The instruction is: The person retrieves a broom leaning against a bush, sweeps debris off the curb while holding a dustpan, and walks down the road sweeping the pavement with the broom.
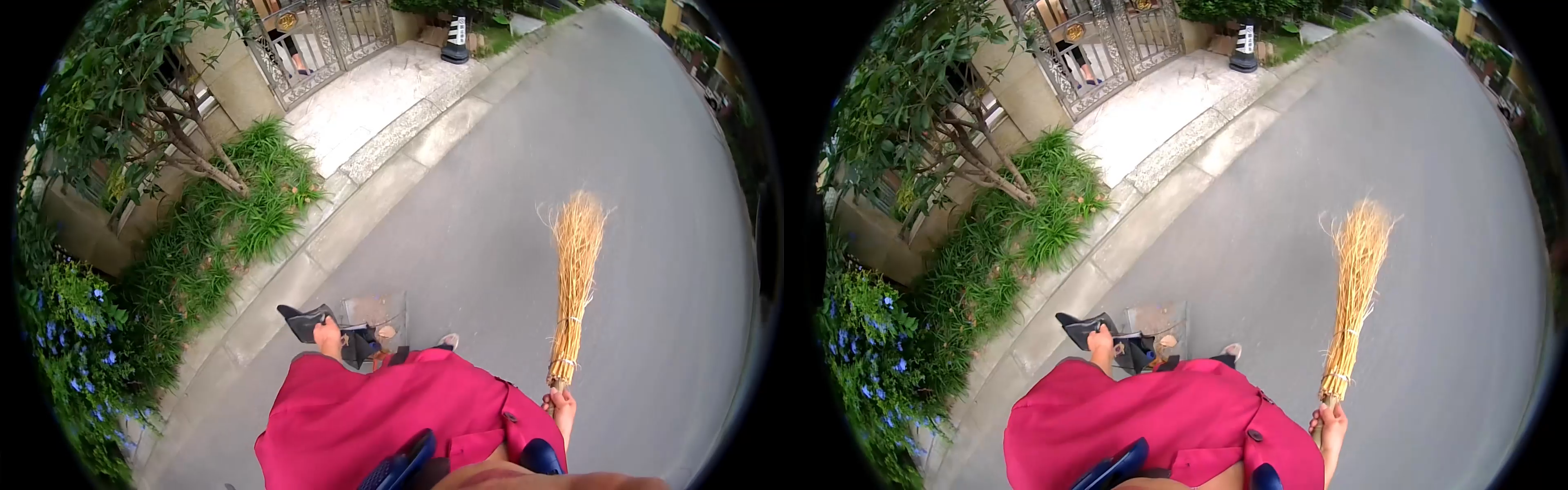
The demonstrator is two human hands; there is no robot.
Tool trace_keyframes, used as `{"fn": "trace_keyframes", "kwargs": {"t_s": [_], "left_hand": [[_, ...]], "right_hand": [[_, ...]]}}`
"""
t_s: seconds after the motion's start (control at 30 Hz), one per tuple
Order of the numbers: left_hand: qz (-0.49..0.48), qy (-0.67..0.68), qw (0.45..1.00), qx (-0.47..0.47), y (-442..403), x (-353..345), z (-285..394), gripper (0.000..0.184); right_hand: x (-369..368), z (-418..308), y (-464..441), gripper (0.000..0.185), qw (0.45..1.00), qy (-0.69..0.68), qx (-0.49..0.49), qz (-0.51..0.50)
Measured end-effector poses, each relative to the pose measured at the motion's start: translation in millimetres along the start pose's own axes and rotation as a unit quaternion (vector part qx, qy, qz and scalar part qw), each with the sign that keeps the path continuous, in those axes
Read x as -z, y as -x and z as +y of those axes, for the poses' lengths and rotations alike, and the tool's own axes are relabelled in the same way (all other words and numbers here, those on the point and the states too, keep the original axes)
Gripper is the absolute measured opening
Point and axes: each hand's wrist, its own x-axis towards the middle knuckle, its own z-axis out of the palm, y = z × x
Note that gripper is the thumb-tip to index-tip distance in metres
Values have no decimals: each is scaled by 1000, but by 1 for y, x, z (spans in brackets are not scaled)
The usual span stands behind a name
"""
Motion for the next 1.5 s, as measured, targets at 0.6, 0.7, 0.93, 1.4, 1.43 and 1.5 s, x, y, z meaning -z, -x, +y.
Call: {"fn": "trace_keyframes", "kwargs": {"t_s": [0.6,0.7,0.93,1.4,1.43,1.5], "left_hand": [[33,-26,999,5,83,-409,289,43],[46,3,998,44,116,-465,366,41],[85,-78,992,46,164,-613,487,45],[-14,-64,997,44,290,-976,805,45],[-22,-75,996,48,323,-992,835,46],[-5,-105,994,15,342,-1048,850,46]], "right_hand": [[-54,-415,-494,10,995,48,-37,-76],[-77,-492,-550,9,989,91,-29,-116],[-139,-616,-687,13,979,125,0,-158],[-96,-913,-1037,14,990,113,-29,-81],[-91,-933,-1064,14,989,123,-27,-81],[-84,-986,-1114,15,987,139,-26,-78]]}}
